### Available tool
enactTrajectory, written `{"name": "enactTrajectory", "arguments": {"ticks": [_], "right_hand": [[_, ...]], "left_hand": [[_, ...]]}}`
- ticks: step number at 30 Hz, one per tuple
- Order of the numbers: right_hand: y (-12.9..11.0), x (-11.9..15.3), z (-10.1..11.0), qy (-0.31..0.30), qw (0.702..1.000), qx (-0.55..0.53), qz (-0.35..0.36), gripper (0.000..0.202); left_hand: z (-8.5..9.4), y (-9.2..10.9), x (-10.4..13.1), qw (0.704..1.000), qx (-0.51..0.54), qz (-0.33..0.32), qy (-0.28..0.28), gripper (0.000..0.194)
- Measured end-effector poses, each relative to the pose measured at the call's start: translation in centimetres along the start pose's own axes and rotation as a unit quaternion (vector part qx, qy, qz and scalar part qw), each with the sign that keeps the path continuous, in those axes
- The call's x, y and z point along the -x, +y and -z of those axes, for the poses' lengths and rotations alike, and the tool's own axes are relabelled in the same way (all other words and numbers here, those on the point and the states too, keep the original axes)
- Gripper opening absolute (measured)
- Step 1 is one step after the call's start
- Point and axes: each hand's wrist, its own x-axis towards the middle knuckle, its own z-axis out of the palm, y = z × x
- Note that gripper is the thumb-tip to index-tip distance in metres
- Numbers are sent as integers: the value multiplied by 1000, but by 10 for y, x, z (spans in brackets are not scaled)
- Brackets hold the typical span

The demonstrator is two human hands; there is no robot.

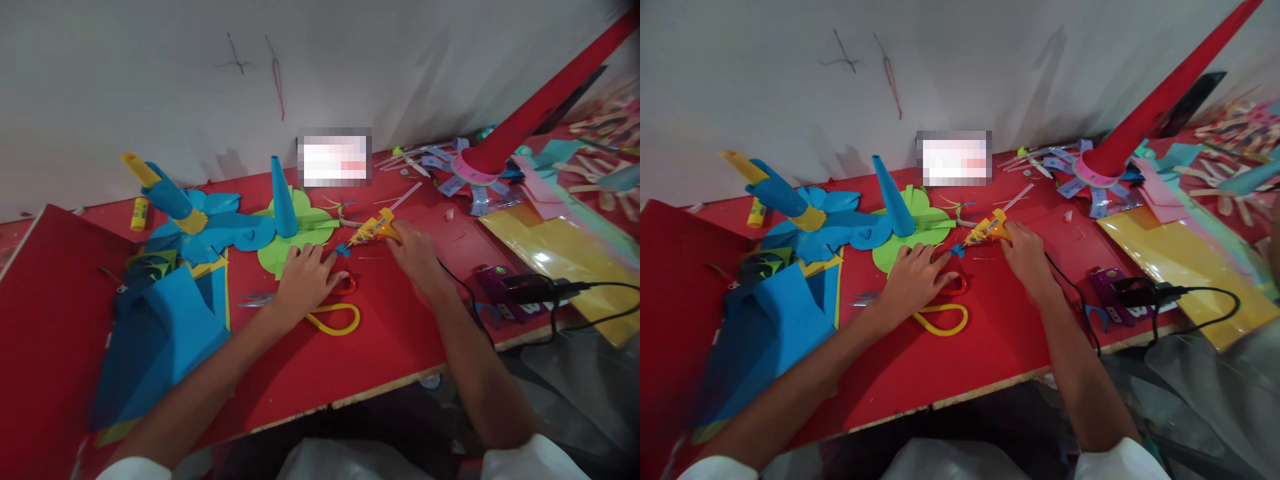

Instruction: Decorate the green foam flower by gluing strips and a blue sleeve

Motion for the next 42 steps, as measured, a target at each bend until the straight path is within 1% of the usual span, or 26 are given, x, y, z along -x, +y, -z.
{"name": "enactTrajectory", "arguments": {"ticks": [5,6,8,10,12,14,19,22,30,42], "right_hand": [[-5,0,1,19,1000,-1,-17,22],[-7,0,1,25,999,2,-27,26],[-10,0,1,33,998,9,-44,41],[-12,1,1,36,998,16,-49,54],[-13,1,1,37,998,20,-46,59],[-13,1,1,35,998,24,-40,57],[-13,1,-3,14,999,20,-27,35],[-11,0,-5,2,1000,8,-16,27],[-9,0,-2,-5,1000,6,-7,25],[-4,-1,4,4,1000,-6,-1,23]], "left_hand": [[0,0,0,1000,0,3,-4,50],[1,0,0,1000,0,2,-6,50],[1,0,0,1000,1,2,-6,49],[1,0,-1,1000,1,1,-6,49],[2,0,-1,1000,1,0,-7,49],[2,0,-1,1000,1,-1,-7,50],[2,-1,-2,1000,6,1,-10,51],[2,0,-1,1000,6,3,-12,50],[2,0,-1,1000,5,-1,-10,50],[2,0,-1,1000,3,1,-11,49]]}}
